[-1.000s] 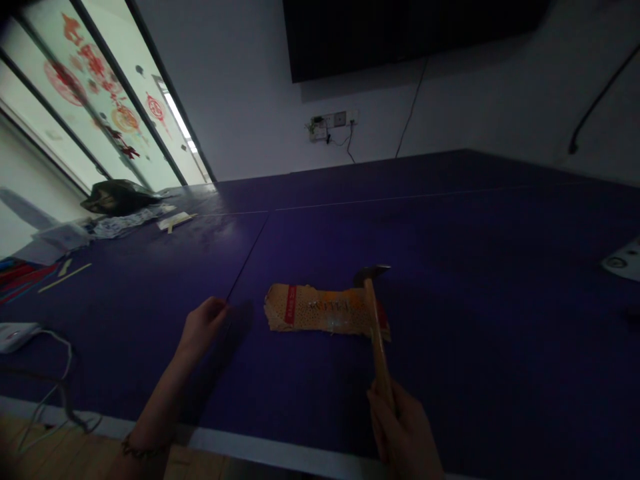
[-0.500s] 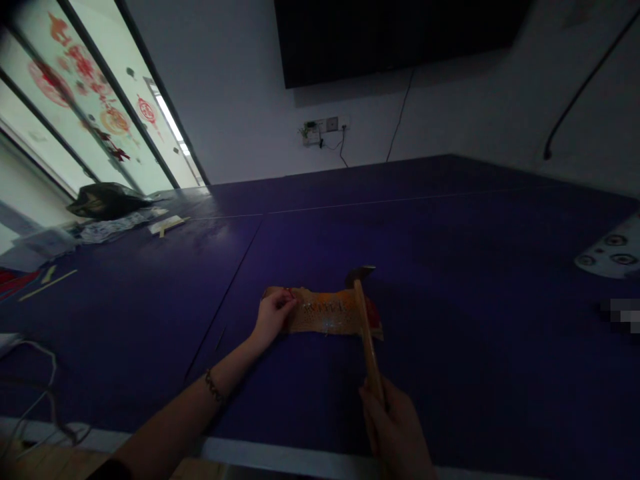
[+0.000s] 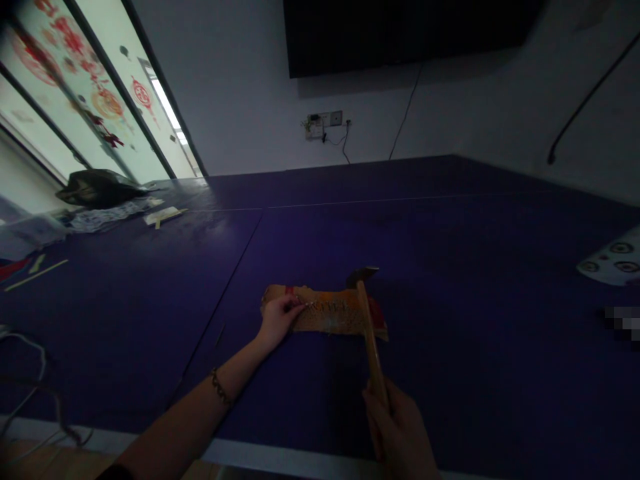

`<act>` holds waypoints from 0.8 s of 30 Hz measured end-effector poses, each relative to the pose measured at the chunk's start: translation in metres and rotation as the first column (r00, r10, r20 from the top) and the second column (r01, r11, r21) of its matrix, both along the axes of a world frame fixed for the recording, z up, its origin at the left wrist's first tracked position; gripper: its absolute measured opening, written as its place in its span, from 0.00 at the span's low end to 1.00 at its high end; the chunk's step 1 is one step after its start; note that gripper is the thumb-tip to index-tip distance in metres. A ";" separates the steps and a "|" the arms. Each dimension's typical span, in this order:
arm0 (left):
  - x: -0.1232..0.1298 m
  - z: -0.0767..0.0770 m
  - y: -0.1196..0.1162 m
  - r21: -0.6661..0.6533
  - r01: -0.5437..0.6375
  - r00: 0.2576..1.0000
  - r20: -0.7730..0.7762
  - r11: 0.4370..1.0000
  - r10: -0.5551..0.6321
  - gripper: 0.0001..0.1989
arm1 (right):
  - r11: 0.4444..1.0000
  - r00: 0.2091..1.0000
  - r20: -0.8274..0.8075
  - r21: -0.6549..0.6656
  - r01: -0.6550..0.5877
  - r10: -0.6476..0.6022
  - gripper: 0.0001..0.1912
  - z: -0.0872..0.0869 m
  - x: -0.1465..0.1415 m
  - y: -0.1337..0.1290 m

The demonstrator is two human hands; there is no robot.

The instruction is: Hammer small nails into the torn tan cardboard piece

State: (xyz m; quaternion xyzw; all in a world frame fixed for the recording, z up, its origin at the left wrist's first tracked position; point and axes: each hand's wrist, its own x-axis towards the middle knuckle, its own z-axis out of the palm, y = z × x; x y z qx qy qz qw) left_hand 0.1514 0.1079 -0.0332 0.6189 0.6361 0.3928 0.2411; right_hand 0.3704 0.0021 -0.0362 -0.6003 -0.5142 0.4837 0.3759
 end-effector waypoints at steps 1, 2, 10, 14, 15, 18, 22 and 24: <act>0.000 0.000 0.000 -0.005 0.005 1.000 -0.005 1.000 -0.005 0.05 | 1.000 1.000 -0.012 -0.023 -0.004 0.004 0.15 -0.001 0.001 0.000; 0.000 0.000 0.000 -0.009 0.008 1.000 -0.008 1.000 -0.009 0.04 | 0.999 1.000 -0.024 -0.042 -0.009 0.008 0.15 -0.002 0.001 0.000; -0.002 -0.003 0.000 0.062 0.039 0.999 -0.036 0.997 -0.037 0.01 | 0.997 1.000 -0.012 -0.079 -0.011 0.011 0.15 -0.002 0.003 0.001; -0.003 -0.004 0.001 0.069 0.065 0.996 -0.072 0.995 -0.060 0.02 | 0.999 0.999 0.032 -0.051 0.018 -0.016 0.15 0.000 0.004 0.001; -0.003 -0.004 0.001 0.059 0.072 0.994 -0.083 0.996 -0.067 0.02 | 0.999 0.999 0.035 -0.040 0.024 -0.022 0.15 0.000 0.004 0.001; -0.003 -0.005 0.001 0.044 0.078 0.991 -0.113 0.996 -0.073 0.04 | 0.999 1.000 -0.002 -0.044 0.021 -0.021 0.16 0.002 0.002 0.000; -0.003 -0.004 0.001 0.072 0.098 0.987 -0.136 0.993 -0.088 0.03 | 0.996 0.997 -0.073 -0.093 0.000 -0.007 0.16 0.002 0.000 -0.002; -0.003 -0.003 0.000 0.089 0.113 0.983 -0.153 0.990 -0.098 0.04 | 0.994 0.997 -0.071 -0.111 0.005 -0.013 0.16 0.001 0.000 -0.002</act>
